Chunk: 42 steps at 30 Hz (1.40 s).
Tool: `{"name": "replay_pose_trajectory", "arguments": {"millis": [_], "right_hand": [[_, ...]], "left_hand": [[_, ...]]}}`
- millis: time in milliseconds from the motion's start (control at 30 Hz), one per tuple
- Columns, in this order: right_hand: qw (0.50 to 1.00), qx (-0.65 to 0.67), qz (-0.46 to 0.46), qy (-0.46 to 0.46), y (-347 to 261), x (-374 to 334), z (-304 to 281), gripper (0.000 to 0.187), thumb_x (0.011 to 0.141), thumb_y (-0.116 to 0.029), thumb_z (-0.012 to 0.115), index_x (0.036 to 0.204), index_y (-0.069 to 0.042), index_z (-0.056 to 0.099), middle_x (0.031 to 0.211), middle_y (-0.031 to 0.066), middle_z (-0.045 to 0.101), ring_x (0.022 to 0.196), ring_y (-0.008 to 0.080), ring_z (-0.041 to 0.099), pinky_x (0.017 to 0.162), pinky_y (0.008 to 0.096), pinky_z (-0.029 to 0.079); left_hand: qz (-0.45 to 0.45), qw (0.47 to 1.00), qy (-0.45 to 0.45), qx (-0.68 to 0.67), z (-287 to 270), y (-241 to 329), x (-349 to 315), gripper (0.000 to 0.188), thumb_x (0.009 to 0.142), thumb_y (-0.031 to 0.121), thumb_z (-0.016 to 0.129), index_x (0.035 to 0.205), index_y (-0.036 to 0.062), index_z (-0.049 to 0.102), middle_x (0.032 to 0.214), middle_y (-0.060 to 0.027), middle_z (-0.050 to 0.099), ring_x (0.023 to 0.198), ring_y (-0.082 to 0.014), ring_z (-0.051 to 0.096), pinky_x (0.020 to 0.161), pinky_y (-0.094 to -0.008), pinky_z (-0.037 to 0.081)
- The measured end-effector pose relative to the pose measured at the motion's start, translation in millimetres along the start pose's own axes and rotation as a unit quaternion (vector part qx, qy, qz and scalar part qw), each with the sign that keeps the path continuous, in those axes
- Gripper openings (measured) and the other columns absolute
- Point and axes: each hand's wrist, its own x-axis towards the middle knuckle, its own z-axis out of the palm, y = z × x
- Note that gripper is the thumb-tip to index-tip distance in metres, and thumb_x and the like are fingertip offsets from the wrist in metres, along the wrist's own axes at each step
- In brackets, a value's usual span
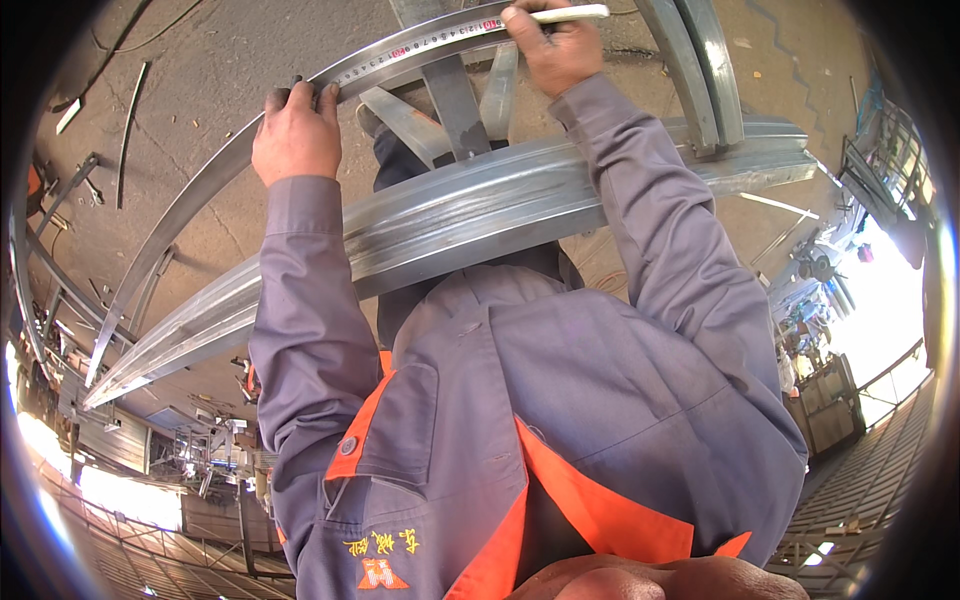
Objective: The person measures a curved metal frame with a tape measure and marks it with a white marker. They then use a square tool to draw perpendicular lines on the frame. The person repeats the measuring and marking process on another section of the frame.
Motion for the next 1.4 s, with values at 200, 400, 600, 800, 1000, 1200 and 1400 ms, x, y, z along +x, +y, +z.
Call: {"name": "replay_pose_trajectory", "arguments": {"millis": [200, 400, 600, 800, 1000, 1200, 1400], "right_hand": [[0.994, 0.061, 0.091, 0.031, -24, -18, -31, 0.025, 0.092, -0.019, 0.076, 0.110, -0.006, 0.067, 0.085, 0.0047, 0.068, 0.081, 0.0172, 0.065, 0.074, 0.0342, 0.053], [0.995, 0.030, -0.049, 0.087, -58, -82, -54, 0.024, 0.102, -0.013, 0.067, 0.123, -0.003, 0.063, 0.101, 0.0108, 0.073, 0.085, 0.0176, 0.069, 0.076, 0.0305, 0.056], [0.938, -0.204, -0.236, 0.154, -100, -129, -84, 0.037, 0.093, -0.008, 0.076, 0.127, -0.005, 0.060, 0.119, 0.0142, 0.070, 0.104, 0.0323, 0.066, 0.093, 0.0406, 0.051], [0.959, -0.129, -0.193, 0.164, -117, -142, -83, 0.042, 0.091, -0.008, 0.078, 0.129, -0.007, 0.059, 0.126, 0.0139, 0.068, 0.109, 0.0319, 0.064, 0.095, 0.0411, 0.051], [0.986, -0.048, -0.136, 0.084, -134, -169, -69, 0.025, 0.092, -0.005, 0.076, 0.116, -0.007, 0.069, 0.112, 0.0133, 0.071, 0.098, 0.0268, 0.069, 0.085, 0.0362, 0.056], [0.992, 0.048, -0.089, -0.074, -163, -218, -34, 0.023, 0.092, -0.006, 0.077, 0.113, -0.006, 0.069, 0.104, 0.0118, 0.072, 0.091, 0.0256, 0.070, 0.078, 0.0349, 0.056], [0.990, 0.072, -0.063, -0.105, -180, -254, 2, 0.022, 0.096, -0.008, 0.074, 0.117, -0.006, 0.068, 0.105, 0.0105, 0.071, 0.088, 0.0206, 0.069, 0.077, 0.0326, 0.055]], "left_hand": [[0.015, 1.000, -0.004, -0.024, -1, -5, 0, 0.034, 0.094, 0.048, 0.068, 0.099, 0.0151, 0.074, 0.104, -0.0102, 0.070, 0.092, -0.0352, 0.072, 0.076, -0.0473, 0.058], [0.065, 0.989, -0.053, -0.126, -24, -12, -14, 0.042, 0.093, 0.048, 0.071, 0.106, 0.0080, 0.075, 0.110, -0.0158, 0.071, 0.097, -0.0380, 0.069, 0.084, -0.0463, 0.055], [0.102, 0.961, -0.082, -0.242, -71, -23, -71, 0.029, 0.090, 0.031, 0.078, 0.099, 0.0040, 0.075, 0.102, -0.0177, 0.072, 0.091, -0.0370, 0.070, 0.080, -0.0423, 0.055], [0.101, 0.958, -0.079, -0.255, -109, -31, -134, 0.025, 0.086, 0.025, 0.082, 0.098, 0.0038, 0.075, 0.100, -0.0159, 0.072, 0.087, -0.0345, 0.071, 0.077, -0.0419, 0.056], [0.058, 0.956, -0.105, -0.268, -120, -36, -180, 0.039, 0.083, 0.033, 0.085, 0.111, 0.0066, 0.076, 0.110, -0.0220, 0.069, 0.095, -0.0387, 0.070, 0.082, -0.0433, 0.057], [0.087, 0.945, -0.075, -0.306, -124, -30, -213, 0.060, 0.079, 0.038, 0.089, 0.127, 0.0072, 0.070, 0.117, -0.0246, 0.067, 0.102, -0.0397, 0.069, 0.085, -0.0448, 0.058], [0.090, 0.935, -0.072, -0.334, -129, -53, -245, 0.060, 0.078, 0.031, 0.089, 0.129, 0.0064, 0.069, 0.114, -0.0190, 0.069, 0.097, -0.0332, 0.071, 0.083, -0.0418, 0.058]]}}
